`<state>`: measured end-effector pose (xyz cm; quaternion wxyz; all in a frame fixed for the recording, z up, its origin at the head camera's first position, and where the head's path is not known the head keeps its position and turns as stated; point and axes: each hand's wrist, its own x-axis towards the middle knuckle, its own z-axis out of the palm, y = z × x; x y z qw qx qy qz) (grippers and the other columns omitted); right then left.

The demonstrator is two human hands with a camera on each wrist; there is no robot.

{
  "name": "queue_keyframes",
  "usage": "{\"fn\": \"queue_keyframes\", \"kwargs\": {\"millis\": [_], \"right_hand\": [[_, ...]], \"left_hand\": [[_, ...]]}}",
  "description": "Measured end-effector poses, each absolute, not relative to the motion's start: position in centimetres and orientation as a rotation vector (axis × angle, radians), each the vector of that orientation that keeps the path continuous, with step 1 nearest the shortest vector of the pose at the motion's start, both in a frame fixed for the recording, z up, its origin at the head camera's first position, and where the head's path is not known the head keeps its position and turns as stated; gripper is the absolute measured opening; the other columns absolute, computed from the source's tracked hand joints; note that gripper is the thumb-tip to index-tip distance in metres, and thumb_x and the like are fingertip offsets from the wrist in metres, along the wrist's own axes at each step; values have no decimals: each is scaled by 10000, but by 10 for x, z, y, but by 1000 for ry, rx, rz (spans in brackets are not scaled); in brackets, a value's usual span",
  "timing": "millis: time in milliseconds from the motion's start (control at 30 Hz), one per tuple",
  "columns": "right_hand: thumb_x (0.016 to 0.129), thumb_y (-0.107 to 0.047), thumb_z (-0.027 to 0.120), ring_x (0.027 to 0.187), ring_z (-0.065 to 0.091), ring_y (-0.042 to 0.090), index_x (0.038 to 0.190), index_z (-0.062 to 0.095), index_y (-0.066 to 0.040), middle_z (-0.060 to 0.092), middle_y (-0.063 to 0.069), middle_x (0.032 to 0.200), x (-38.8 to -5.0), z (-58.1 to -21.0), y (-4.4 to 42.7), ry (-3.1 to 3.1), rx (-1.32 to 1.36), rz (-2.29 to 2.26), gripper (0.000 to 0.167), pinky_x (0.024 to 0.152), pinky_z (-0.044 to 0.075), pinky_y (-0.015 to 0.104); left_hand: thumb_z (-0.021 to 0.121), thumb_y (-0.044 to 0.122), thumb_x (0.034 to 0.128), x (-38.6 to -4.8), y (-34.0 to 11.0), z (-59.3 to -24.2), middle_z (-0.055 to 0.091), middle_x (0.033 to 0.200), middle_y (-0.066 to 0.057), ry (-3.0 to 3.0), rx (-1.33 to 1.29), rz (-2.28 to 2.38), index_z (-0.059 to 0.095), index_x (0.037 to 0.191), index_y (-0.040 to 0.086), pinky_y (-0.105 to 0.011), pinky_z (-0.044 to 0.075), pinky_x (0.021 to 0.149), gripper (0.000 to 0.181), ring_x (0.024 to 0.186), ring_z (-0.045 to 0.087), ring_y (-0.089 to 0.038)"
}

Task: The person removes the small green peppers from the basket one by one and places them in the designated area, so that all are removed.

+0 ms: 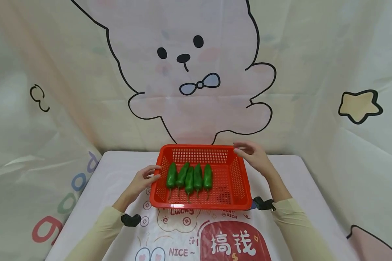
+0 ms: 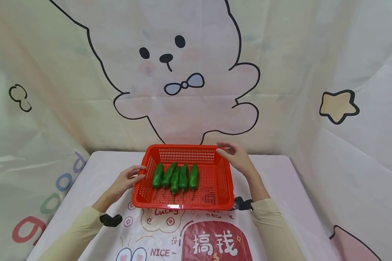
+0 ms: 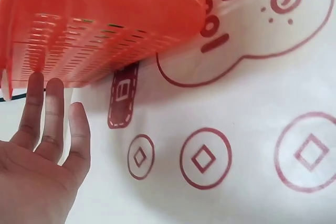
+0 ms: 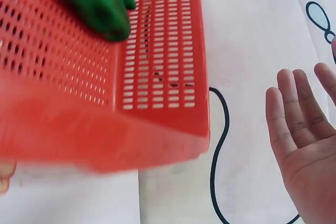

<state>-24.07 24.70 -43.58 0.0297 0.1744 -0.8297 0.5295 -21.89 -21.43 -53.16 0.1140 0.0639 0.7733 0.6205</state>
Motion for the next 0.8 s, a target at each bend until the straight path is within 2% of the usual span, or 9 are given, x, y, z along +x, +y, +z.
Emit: {"fn": "queue_keyframes", "kwargs": {"millis": [300, 600, 800], "right_hand": [[995, -159, 689, 1131, 629, 325, 1361, 619, -41, 630, 166, 1306, -256, -442, 221, -2540, 627, 1706, 391, 956, 513, 489], [974, -125, 712, 1172, 608, 377, 1381, 597, -23, 609, 183, 1339, -266, -445, 199, -2578, 692, 1710, 434, 952, 515, 528], [967, -131, 725, 1176, 603, 382, 1362, 604, 0, 600, 226, 1331, -273, -449, 186, -2576, 729, 1715, 434, 959, 511, 529]], "left_hand": [[670, 201, 1007, -218, -212, -537, 535, 1364, -257, 2274, 184, 1800, 527, 1447, 111, -472, 583, 840, 471, 1167, 574, -484], [667, 200, 1008, -218, -213, -538, 552, 1337, -258, 2284, 199, 1790, 545, 1433, 122, -477, 587, 827, 449, 1130, 599, -454], [671, 195, 1007, -219, -213, -536, 578, 1295, -237, 2332, 239, 1765, 560, 1415, 119, -432, 600, 794, 430, 1049, 635, -397]]}}
